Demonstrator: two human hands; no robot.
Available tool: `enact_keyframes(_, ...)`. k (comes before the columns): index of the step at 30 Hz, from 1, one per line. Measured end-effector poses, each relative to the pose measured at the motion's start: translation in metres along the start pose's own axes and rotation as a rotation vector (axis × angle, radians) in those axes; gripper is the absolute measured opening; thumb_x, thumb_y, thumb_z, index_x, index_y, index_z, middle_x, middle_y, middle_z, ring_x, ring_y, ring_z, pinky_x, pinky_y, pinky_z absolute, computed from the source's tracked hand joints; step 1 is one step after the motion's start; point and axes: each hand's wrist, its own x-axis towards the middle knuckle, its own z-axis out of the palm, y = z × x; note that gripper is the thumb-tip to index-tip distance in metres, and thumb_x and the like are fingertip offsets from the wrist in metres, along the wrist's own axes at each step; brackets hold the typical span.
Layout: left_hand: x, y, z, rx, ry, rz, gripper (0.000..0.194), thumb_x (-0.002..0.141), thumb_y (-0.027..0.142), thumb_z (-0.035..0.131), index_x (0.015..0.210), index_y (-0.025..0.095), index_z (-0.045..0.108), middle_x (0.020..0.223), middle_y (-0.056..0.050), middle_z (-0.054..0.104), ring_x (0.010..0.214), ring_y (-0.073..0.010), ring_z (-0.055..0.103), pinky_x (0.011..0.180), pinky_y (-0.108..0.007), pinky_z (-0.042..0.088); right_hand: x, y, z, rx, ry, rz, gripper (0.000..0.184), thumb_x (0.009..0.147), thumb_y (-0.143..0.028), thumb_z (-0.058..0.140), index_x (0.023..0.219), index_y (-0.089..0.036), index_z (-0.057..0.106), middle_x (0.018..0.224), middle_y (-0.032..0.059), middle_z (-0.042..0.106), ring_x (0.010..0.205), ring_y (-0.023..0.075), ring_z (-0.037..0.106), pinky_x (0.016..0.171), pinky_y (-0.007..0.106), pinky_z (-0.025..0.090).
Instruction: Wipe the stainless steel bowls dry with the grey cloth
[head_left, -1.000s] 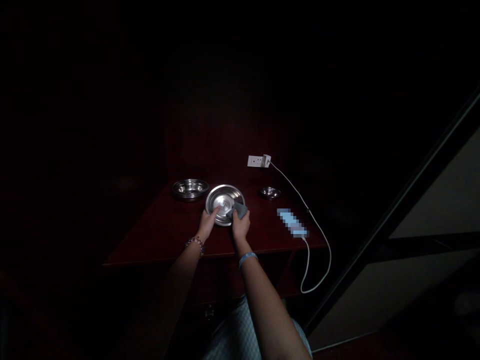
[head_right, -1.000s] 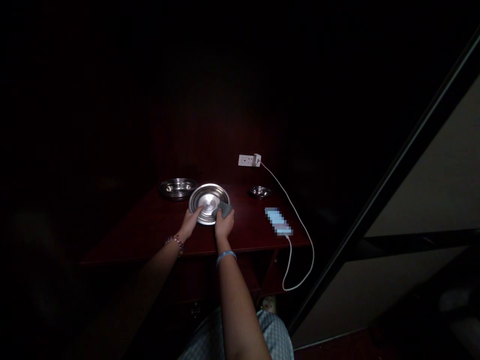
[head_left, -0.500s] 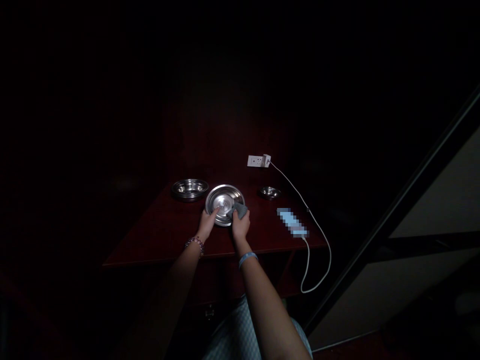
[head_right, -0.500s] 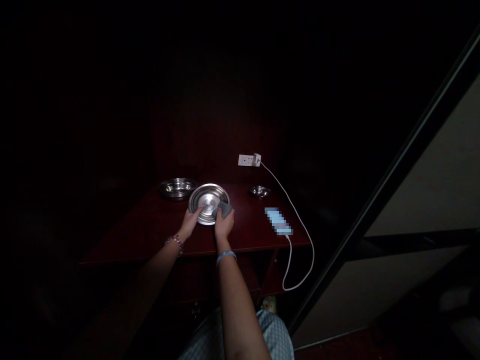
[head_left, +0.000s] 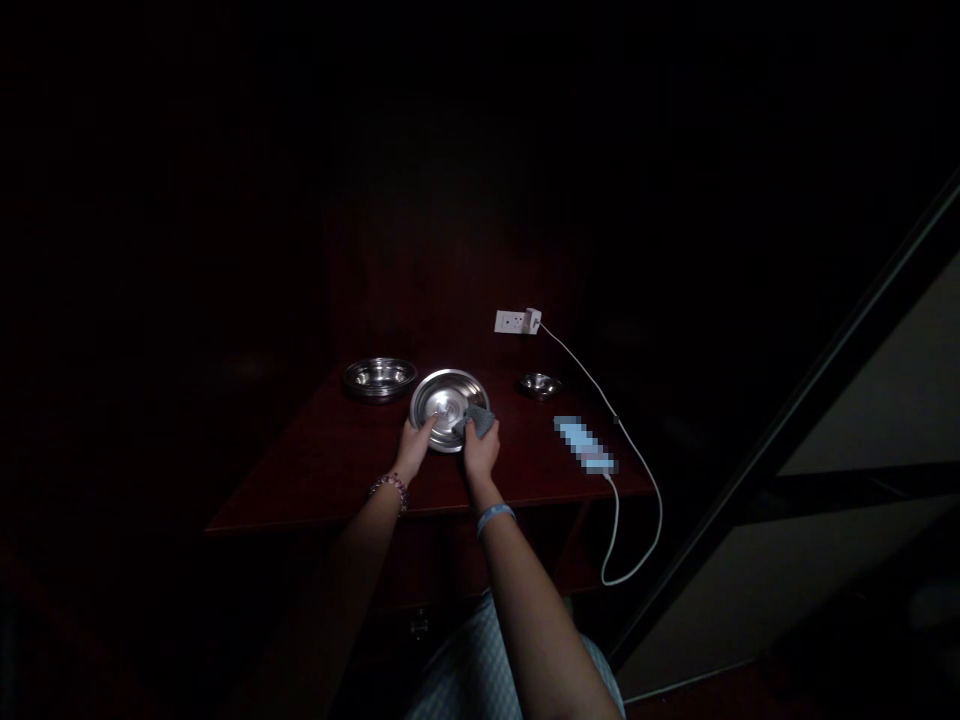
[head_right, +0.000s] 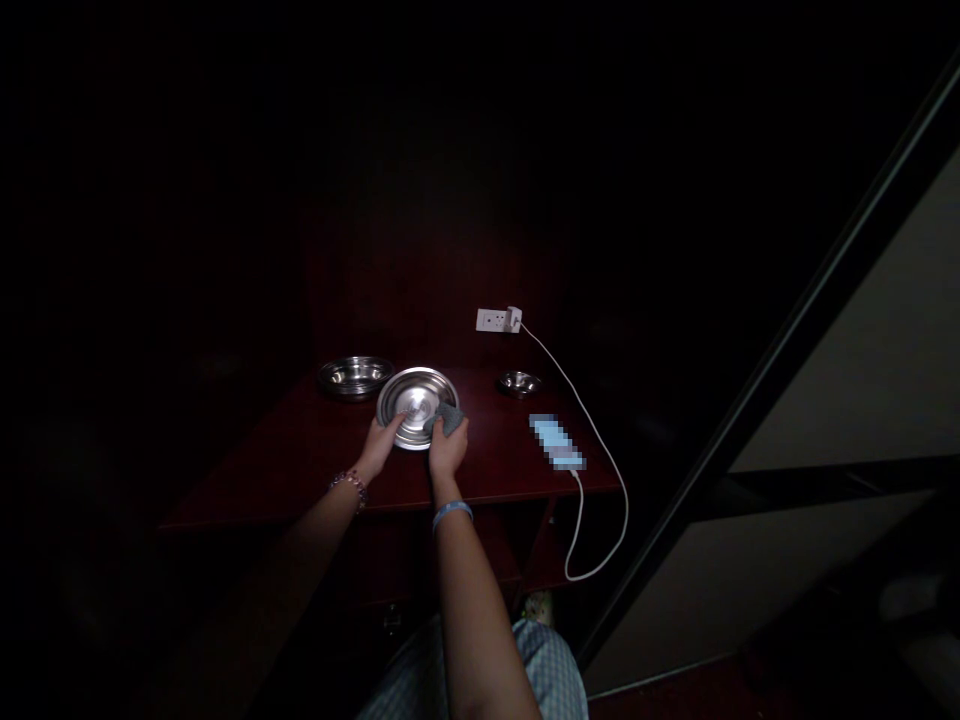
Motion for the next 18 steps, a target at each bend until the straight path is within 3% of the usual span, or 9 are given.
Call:
enact_keyframes(8, -0.002, 0.007, 0.002, 0.035, 0.073, -0.064, 0.023, 0.078, 0.02, 0.069, 0.099, 0.011, 0.07, 0.108, -0.014, 0.076, 0.107, -0.0271, 0.069, 0.103, -0.041, 0.049, 0.001, 0.002, 0.002, -0.007, 0.029, -0.008, 0.021, 0.081, -0.033, 0.061, 0.098, -0.021, 0.058, 0.097, 0.0101, 0.074, 0.089, 0.0274, 0.07, 0.081, 0.036, 0.053)
enact_keyframes(18, -0.005, 0.015, 0.004, 0.068, 0.08, -0.119, 0.026, 0.081, 0.02, 0.067, 0.104, 0.009, 0.068, 0.108, -0.016, 0.075, 0.111, -0.0275, 0.068, 0.104, -0.041, 0.048, 0.002, 0.002, 0.001, -0.002, 0.059, -0.003, 0.02, 0.081, -0.033, 0.059, 0.096, -0.021, 0.057, 0.098, 0.0107, 0.072, 0.091, 0.0278, 0.069, 0.083, 0.037, 0.053)
